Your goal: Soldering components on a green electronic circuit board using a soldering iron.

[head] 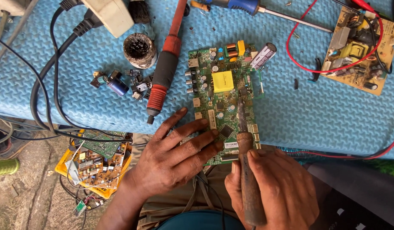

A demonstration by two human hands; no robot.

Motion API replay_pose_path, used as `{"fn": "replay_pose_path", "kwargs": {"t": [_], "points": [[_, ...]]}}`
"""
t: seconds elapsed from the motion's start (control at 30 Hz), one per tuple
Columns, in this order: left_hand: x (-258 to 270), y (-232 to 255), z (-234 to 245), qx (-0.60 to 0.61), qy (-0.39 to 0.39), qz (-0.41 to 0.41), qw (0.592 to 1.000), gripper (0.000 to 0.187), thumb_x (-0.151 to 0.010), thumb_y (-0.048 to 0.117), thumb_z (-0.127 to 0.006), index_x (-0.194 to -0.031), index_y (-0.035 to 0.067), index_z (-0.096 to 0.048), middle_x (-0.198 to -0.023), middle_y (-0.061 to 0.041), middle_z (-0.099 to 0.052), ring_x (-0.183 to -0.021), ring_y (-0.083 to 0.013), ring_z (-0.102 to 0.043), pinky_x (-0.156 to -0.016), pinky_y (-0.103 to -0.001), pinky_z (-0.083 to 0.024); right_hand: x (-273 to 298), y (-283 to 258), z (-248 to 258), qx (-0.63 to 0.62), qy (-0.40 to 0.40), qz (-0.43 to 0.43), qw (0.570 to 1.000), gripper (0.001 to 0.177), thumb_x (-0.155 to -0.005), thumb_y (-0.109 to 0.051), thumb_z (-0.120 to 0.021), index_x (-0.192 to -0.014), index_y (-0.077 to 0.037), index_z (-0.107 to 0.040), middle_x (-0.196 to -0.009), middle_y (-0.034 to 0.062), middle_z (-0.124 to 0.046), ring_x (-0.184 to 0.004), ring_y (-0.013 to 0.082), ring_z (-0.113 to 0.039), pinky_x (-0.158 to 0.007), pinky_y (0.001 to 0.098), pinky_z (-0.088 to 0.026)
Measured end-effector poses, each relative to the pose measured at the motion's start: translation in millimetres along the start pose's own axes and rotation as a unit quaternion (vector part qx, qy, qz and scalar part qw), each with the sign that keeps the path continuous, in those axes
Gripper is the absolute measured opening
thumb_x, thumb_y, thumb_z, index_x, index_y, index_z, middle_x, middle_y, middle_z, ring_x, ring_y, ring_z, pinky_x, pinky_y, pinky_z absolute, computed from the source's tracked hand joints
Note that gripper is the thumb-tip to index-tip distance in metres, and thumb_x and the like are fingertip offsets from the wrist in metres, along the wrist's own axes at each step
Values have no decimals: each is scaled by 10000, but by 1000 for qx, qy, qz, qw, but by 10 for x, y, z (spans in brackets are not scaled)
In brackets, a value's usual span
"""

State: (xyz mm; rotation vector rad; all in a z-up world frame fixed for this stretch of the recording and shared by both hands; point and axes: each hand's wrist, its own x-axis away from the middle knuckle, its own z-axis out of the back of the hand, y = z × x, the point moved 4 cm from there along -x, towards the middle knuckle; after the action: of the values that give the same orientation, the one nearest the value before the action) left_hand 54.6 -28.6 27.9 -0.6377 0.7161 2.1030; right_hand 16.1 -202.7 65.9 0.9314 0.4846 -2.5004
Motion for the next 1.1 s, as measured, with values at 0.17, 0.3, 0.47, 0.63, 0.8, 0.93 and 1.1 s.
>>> {"fn": "replay_pose_path", "kwargs": {"t": [0.17, 0.3, 0.47, 0.63, 0.8, 0.93, 1.1], "points": [[42, -60, -50, 29, -9, 13, 999, 388, -1043, 406, -616, -1277, 102, -668, -1264, -58, -683, -1233, -276, -657, -1145, -588, -448, 81, -9, 15, 7, -19, -44, 999, 217, -911, -139, -742, -1028, 34, -686, -930, 163, -737, -885, 335, -749, -918, 498, -635], [56, -101, -96, 41, 16, 15, 999, 426, -998, 481, -705, -1228, 123, -684, -1229, -48, -705, -1199, -259, -666, -1143, -549, -444, 4, -51, -18, -8, 1, -35, 999, 171, -904, -74, -742, -1004, 52, -684, -916, 177, -730, -865, 324, -748, -864, 458, -646], [63, -100, -114, 24, 11, 14, 1000, 422, -1015, 489, -672, -1233, 128, -679, -1271, -68, -696, -1212, -272, -669, -1116, -523, -463, 15, -46, 9, -19, -21, -51, 998, 189, -896, -69, -737, -1029, 53, -681, -953, 171, -730, -908, 327, -752, -884, 454, -641], [53, -114, -113, 17, 17, 9, 1000, 416, -1012, 505, -665, -1202, 137, -699, -1233, -49, -705, -1177, -253, -674, -1093, -508, -464, 14, -51, -17, -24, -7, -48, 999, 181, -896, -56, -726, -1030, 54, -674, -944, 175, -725, -895, 322, -752, -881, 451, -643], [52, -109, -113, 16, 28, 5, 999, 413, -1003, 504, -680, -1186, 134, -704, -1227, -52, -713, -1162, -255, -685, -1075, -514, -475, 21, -42, 14, -30, -14, -43, 999, 195, -871, -41, -746, -1023, 63, -679, -947, 180, -730, -892, 324, -751, -866, 423, -633], [60, -110, -114, 16, 32, 3, 999, 415, -1004, 502, -682, -1191, 132, -710, -1228, -48, -715, -1159, -249, -687, -1078, -510, -469, -15, -113, 14, -31, -30, -94, 995, 186, -890, -52, -753, -1022, 59, -684, -974, 200, -722, -934, 348, -756, -920, 486, -658], [53, -113, -106, 22, 39, 1, 999, 405, -999, 483, -702, -1192, 127, -708, -1224, -49, -720, -1156, -253, -685, -1074, -503, -474, 77, -84, 6, -1, -48, -96, 994, 233, -914, -143, -775, -1071, 10, -696, -1051, 179, -731, -1006, 361, -748, -898, 437, -657]]}}
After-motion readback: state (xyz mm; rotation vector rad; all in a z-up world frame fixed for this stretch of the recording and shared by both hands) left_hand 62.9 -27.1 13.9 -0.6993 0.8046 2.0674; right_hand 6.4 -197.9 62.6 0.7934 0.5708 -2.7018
